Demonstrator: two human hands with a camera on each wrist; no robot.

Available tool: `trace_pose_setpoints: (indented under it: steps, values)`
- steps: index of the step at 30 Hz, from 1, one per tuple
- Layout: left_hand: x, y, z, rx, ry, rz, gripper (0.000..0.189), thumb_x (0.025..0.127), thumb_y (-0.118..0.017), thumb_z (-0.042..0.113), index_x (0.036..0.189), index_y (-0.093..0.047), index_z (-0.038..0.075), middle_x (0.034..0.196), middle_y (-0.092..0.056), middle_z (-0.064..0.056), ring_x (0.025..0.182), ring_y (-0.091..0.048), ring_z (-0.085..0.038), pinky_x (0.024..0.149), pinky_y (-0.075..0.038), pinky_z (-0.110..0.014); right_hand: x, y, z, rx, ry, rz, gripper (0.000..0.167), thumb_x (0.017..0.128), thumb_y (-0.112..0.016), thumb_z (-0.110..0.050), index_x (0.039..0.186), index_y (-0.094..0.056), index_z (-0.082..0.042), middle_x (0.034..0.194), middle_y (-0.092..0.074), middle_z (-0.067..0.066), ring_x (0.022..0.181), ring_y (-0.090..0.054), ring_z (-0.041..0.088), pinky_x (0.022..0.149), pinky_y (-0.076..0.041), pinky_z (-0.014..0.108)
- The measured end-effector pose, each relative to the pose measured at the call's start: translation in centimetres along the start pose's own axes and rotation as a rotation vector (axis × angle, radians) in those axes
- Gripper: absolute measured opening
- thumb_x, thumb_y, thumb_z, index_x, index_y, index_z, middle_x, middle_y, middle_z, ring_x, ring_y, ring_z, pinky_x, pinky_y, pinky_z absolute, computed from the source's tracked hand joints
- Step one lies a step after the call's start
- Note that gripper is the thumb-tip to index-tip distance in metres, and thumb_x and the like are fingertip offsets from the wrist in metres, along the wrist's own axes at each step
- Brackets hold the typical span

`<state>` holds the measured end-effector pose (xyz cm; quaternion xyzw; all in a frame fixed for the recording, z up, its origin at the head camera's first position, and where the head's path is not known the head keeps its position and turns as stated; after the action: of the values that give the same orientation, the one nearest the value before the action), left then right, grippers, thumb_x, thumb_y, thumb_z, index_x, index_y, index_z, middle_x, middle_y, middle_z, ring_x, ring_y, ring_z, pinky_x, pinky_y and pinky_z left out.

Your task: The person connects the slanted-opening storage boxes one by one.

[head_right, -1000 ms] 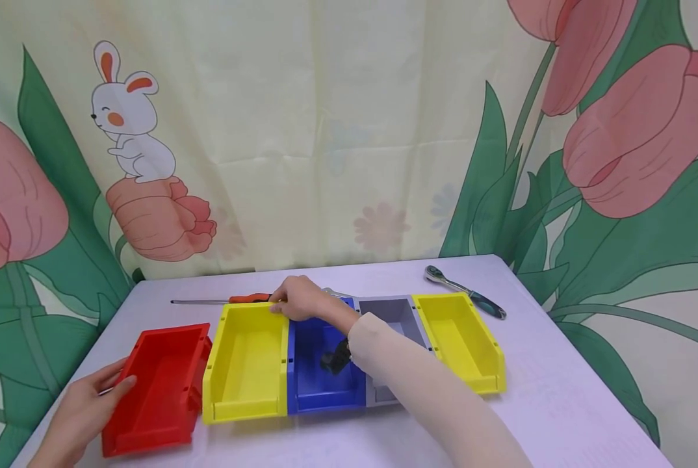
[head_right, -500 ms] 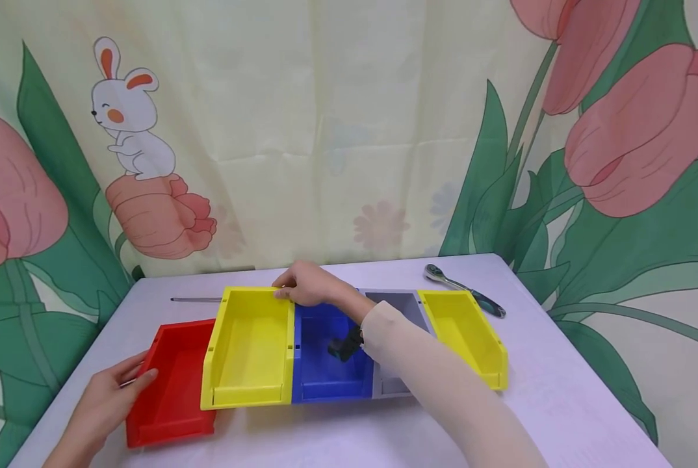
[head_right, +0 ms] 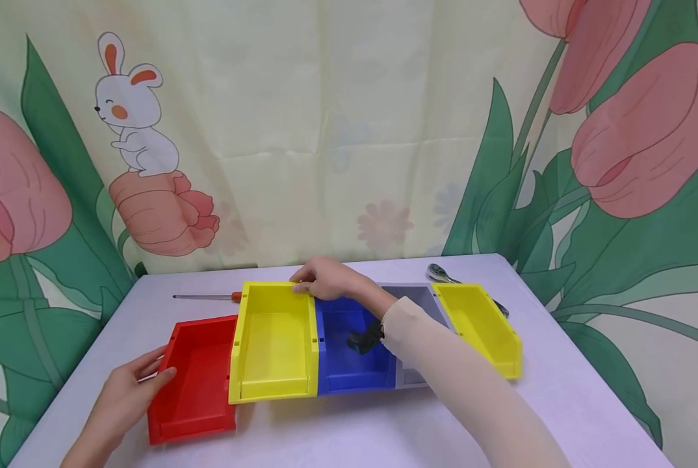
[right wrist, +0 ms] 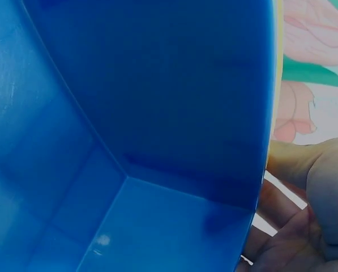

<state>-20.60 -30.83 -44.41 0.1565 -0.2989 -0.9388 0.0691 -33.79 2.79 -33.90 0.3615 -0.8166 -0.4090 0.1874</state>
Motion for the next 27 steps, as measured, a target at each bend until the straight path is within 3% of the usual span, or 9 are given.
trace_pose_setpoints:
  steps: [11, 18, 27]
  values:
    - [-0.3, -1.3, 0.9, -0.001, -0.014, 0.003, 0.081, 0.101, -0.069, 0.018, 0.168, -0.024, 0.004, 0.16, -0.043, -0.035, 0.138, -0.054, -0.056, 0.098, -0.06, -0.054, -0.8, 0.4, 1.1, 0.018, 0.012, -0.009, 0.027, 0.109, -0.059, -0.015, 0.128, -0.077, -0.007, 0.113, -0.082, 0.01, 0.098, -0.076, 0.025, 0.088, -0.06, 0.023]
    - [-0.4, -1.7, 1.3, 0.009, -0.039, 0.006, 0.084, 0.1, -0.071, 0.016, 0.17, -0.023, 0.011, 0.159, -0.045, -0.035, 0.137, -0.056, -0.056, 0.096, -0.062, -0.054, -1.1, 0.1, 1.5, 0.03, 0.008, -0.003, 0.027, 0.108, -0.06, -0.014, 0.127, -0.077, -0.007, 0.11, -0.083, 0.01, 0.087, -0.072, 0.012, 0.081, -0.057, 0.018]
    - [-0.7, -2.0, 1.7, 0.027, -0.052, 0.01, 0.084, 0.099, -0.072, 0.016, 0.169, -0.026, 0.01, 0.16, -0.045, -0.034, 0.137, -0.056, -0.056, 0.096, -0.063, -0.054, -1.0, -0.9, 1.5, 0.027, 0.024, -0.01, 0.027, 0.109, -0.059, -0.013, 0.128, -0.077, -0.004, 0.11, -0.082, 0.012, 0.083, -0.069, 0.008, 0.078, -0.057, 0.018]
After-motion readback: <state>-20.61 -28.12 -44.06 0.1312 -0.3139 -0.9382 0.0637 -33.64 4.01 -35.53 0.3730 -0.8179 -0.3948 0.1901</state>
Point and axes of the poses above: each hand's wrist, its own x-axis towards the middle knuckle, its own y-axis out of the back of the hand, z = x × y, the point moved 4 cm from there along x, towards the middle knuckle
